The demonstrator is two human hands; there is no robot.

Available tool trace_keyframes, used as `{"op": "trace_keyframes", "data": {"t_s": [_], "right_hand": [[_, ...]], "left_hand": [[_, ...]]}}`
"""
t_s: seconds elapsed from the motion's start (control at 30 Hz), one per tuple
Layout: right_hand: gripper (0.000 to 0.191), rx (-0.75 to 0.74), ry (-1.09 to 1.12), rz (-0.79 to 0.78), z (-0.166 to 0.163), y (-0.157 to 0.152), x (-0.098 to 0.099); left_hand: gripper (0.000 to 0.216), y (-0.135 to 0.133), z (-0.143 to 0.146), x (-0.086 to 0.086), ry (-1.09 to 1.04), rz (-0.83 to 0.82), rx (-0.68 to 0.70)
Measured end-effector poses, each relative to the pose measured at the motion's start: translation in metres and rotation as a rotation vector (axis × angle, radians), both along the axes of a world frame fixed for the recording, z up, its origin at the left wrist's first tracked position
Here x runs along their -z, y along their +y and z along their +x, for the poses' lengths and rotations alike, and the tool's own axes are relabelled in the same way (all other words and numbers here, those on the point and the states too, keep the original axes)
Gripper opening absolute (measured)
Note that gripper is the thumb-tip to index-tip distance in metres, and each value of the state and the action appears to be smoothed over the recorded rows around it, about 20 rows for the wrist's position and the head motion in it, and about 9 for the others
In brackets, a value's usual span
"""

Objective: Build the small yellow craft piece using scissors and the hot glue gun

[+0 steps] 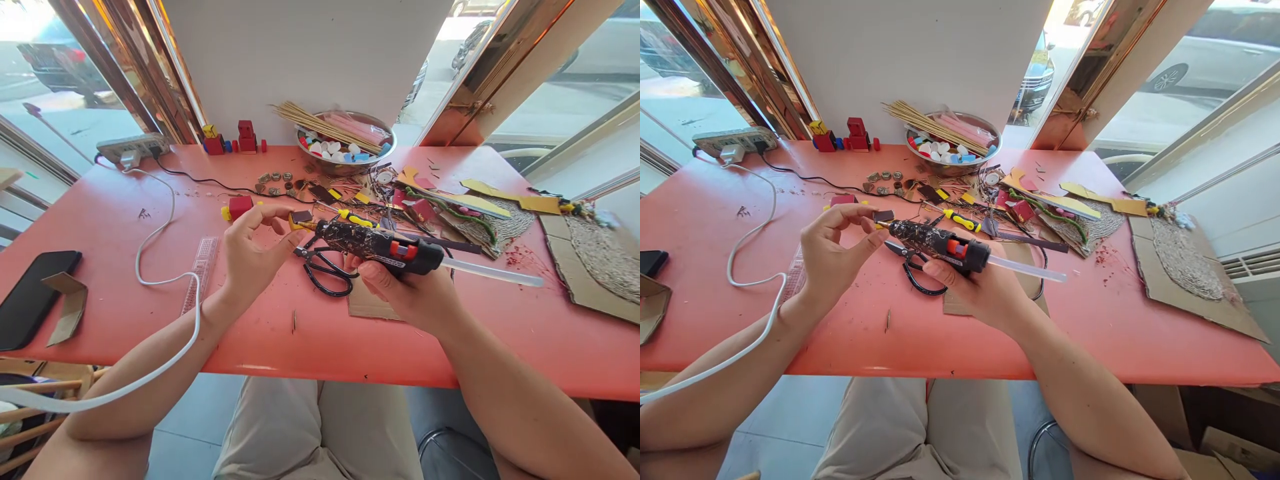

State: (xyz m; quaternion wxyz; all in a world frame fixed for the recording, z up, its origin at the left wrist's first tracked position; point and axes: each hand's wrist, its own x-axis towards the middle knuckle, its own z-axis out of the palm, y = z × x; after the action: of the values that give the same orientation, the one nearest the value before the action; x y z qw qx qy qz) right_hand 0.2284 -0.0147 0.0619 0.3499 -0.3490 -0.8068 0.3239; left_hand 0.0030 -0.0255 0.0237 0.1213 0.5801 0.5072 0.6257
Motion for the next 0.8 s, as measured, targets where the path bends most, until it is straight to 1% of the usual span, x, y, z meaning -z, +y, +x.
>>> {"op": "trace_keyframes", "data": {"t_s": [0.2,0.37,0.57,0.67,0.8], "right_hand": [[0.039,0.008,-0.026,0.012,-0.0007,-0.0004,-0.0025],[0.038,0.003,-0.038,0.015,-0.0018,-0.0004,-0.0043],[0.038,0.008,-0.045,-0.009,-0.0013,-0.0002,-0.0074],[0.041,0.014,-0.053,-0.049,-0.0005,-0.0003,-0.0087],[0.046,0.026,-0.05,-0.046,0.0002,-0.0003,-0.0094]], "left_hand": [[0.021,-0.0007,-0.0015,-0.0014,0.059,-0.015,-0.044],[0.021,-0.001,-0.0023,-0.0023,0.076,-0.014,-0.054],[0.022,-0.001,-0.0027,-0.0034,0.041,-0.01,-0.031],[0.022,-0.0008,-0.0021,-0.0038,0.006,-0.017,-0.038],[0.024,-0.0002,-0.0011,-0.0036,-0.013,-0.017,-0.035]]}}
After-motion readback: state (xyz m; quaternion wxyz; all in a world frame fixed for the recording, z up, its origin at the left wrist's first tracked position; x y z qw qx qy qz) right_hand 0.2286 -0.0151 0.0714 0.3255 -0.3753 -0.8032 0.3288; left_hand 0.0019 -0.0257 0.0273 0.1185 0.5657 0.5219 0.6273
